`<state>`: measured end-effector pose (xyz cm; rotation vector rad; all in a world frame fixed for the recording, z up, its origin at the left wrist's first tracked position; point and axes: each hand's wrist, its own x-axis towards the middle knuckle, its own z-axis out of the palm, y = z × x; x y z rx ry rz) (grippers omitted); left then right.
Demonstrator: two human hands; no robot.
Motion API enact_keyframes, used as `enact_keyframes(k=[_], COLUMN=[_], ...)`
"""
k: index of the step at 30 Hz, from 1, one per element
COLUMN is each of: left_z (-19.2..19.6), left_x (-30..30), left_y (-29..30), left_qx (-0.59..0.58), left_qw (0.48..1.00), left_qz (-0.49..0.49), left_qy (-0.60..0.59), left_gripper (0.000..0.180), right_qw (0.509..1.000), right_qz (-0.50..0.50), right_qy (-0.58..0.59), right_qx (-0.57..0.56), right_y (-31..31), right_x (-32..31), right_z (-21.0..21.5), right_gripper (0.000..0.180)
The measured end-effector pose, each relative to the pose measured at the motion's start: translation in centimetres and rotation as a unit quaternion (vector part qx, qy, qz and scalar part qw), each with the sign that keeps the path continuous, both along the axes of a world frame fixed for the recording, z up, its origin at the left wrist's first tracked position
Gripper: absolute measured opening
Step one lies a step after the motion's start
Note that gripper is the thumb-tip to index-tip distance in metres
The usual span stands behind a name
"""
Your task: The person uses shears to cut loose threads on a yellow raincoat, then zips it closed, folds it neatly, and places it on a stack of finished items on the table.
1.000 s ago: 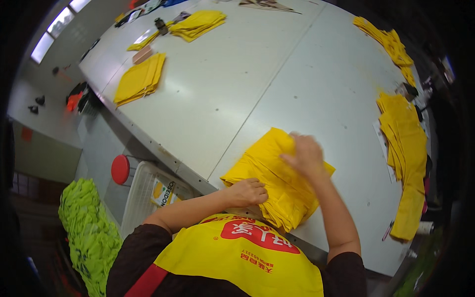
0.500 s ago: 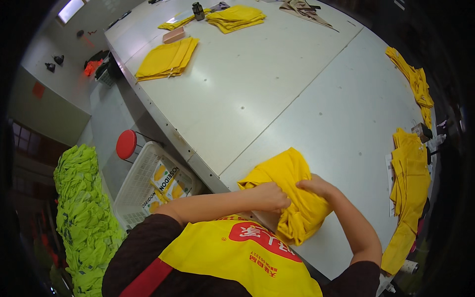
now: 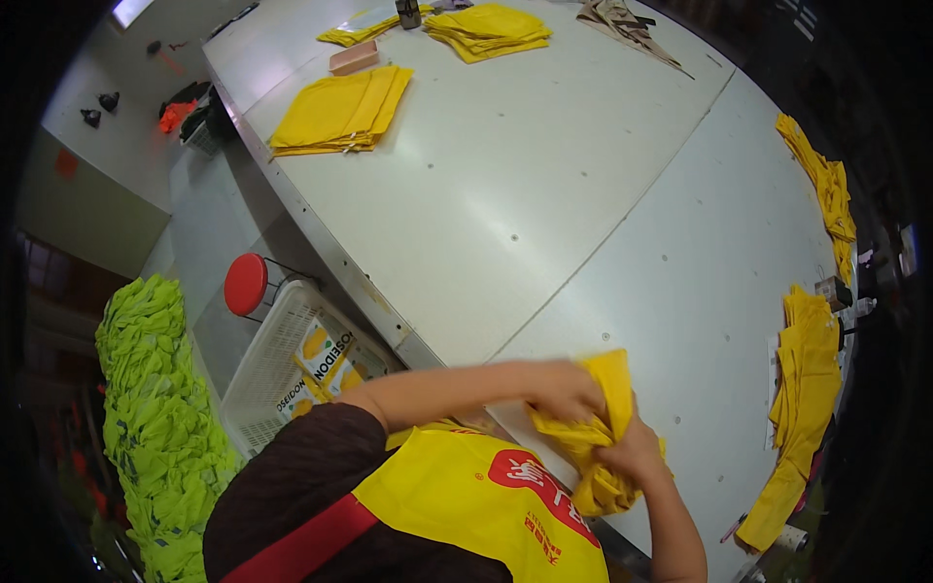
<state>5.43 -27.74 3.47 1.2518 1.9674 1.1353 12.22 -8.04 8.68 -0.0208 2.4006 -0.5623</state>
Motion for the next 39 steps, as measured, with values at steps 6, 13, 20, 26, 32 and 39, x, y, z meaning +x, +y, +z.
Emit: enact_keyframes(k=[6, 13, 20, 26, 32, 39], left_z=[-5.3, -3.7, -3.8, -5.1, -10.2, -11.1], left_x=[-22.4, -31.7, -32.9, -28.0, -8.9, 1.7], left_y=[-23.4, -44.0, -46.3, -39.1, -13.8, -3.3], left_qx=[-0.055, -0.331, -0.402, -0.125, 0.111, 0.159], left_qw=[0.773, 0.553, 0.583, 0.740, 0.938, 0.948], left_qz=[0.556, 0.733, 0.689, 0.491, 0.210, 0.201], left_qy=[0.302, 0.215, 0.152, 0.442, 0.252, 0.190], left_gripper=[0.026, 0.022, 0.020, 0.015, 0.006, 0.023], right_qw=[0.927, 0.717, 0.619, 0.623, 0.638, 0.746], right_qz=[-0.322, -0.648, -0.736, -0.718, -0.683, -0.557], right_qy=[0.011, 0.016, -0.020, 0.005, 0.032, 0.128], right_qx=[-0.191, -0.256, -0.272, -0.311, -0.355, -0.340], right_y=[5.2, 9.8, 11.3, 12.6, 13.5, 14.8], right_x=[2.7, 9.8, 13.6, 13.9, 15.7, 14.3], right_z=[-1.8, -5.2, -6.9, -8.3, -9.4, -9.4], right_gripper=[0.063, 0.047, 0.047, 0.047, 0.046, 0.055])
